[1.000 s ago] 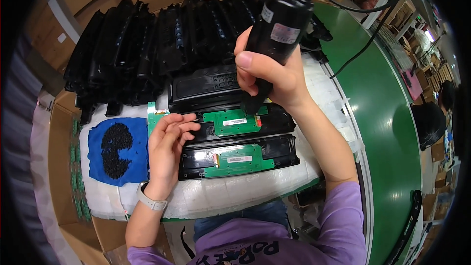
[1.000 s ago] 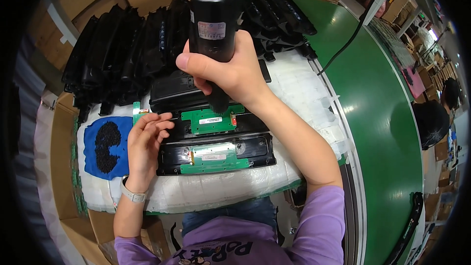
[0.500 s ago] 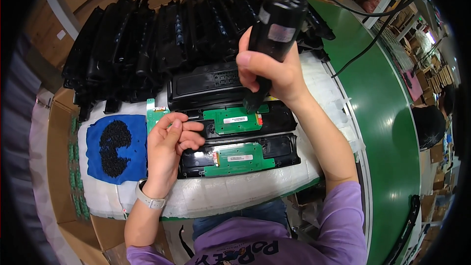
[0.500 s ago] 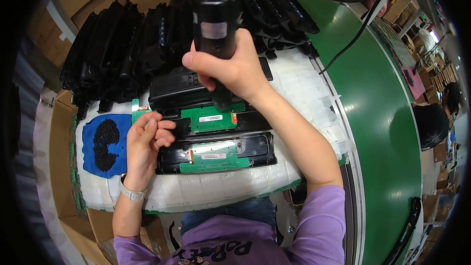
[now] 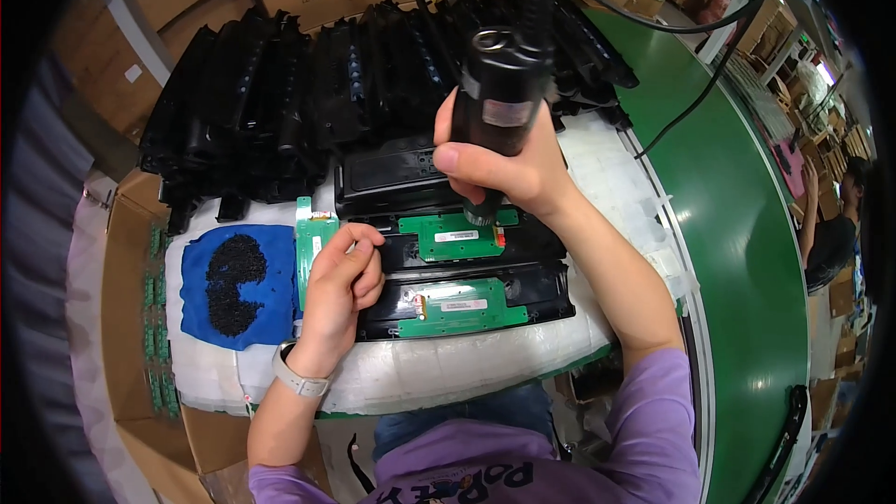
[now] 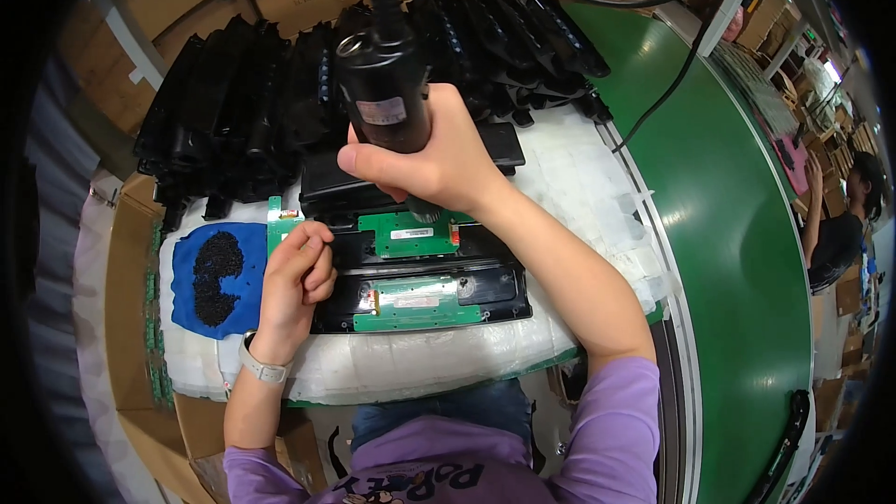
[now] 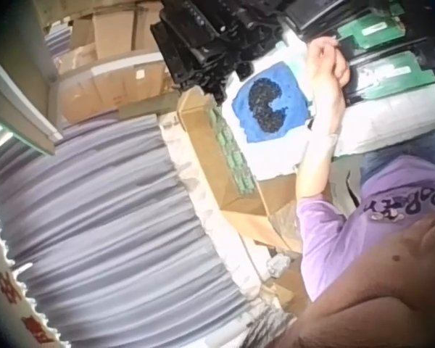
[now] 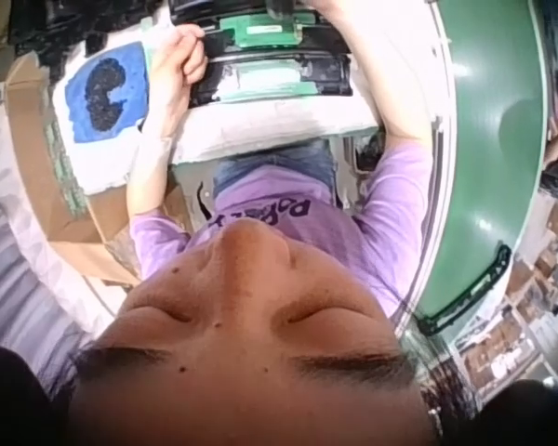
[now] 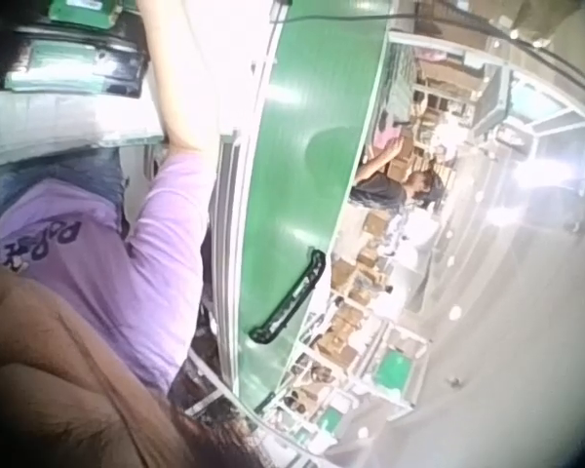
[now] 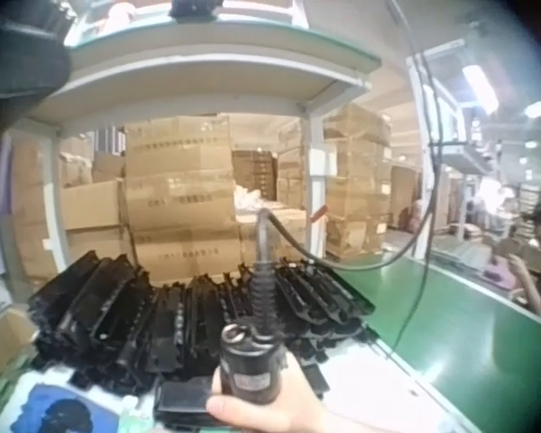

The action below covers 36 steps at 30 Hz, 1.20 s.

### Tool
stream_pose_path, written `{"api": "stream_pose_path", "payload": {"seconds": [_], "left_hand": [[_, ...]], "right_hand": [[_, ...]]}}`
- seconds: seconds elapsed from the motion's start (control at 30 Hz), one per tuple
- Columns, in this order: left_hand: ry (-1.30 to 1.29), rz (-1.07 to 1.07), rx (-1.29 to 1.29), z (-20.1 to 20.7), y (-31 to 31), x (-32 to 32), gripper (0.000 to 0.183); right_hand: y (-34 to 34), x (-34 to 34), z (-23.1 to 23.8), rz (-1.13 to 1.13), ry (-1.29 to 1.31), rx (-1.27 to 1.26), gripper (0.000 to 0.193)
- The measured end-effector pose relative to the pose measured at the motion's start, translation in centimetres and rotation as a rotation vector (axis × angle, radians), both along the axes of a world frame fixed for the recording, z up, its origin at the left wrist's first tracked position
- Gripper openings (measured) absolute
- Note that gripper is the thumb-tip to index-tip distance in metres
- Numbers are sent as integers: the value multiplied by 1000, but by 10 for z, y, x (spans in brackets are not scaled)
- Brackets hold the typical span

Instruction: Assembling printer cartridges by attaching circuit chips and driving screws using an electric screwdriver.

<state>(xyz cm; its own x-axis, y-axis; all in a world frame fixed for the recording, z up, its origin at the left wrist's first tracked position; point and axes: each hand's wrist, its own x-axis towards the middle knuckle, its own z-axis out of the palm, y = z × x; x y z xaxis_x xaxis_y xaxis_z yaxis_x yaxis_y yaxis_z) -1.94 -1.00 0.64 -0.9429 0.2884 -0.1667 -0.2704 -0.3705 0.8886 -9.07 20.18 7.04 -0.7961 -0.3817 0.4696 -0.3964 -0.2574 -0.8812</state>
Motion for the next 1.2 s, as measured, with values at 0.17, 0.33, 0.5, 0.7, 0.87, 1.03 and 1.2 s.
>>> {"api": "stream_pose_path", "payload": {"seconds": [0.17, 0.33, 0.5, 0.7, 0.87, 1.03, 1.2], "left_hand": [[-34, -2, 52, -5, -1, 2, 7], [3, -95, 85, -6, 2, 2, 11], [5, -110, 78, -7, -2, 3, 13], [-7, -68, 42, -10, 4, 5, 15], [-6, -69, 56, -10, 4, 6, 13], [28, -50, 40, -10, 3, 6, 12], [11, -103, -10, -8, 1, 6, 11]], "right_hand": [[1, 12, 9, 178, -51, -231, 23], [-1, 18, 10, 273, 12, -484, 30], [-5, 22, 8, 238, 37, -495, 31], [-7, 26, 8, 188, -9, -527, 30], [-8, 24, 3, 218, 20, -480, 30], [-9, 26, 3, 203, -7, -499, 29], [-9, 27, 3, 197, -20, -541, 28]]}}
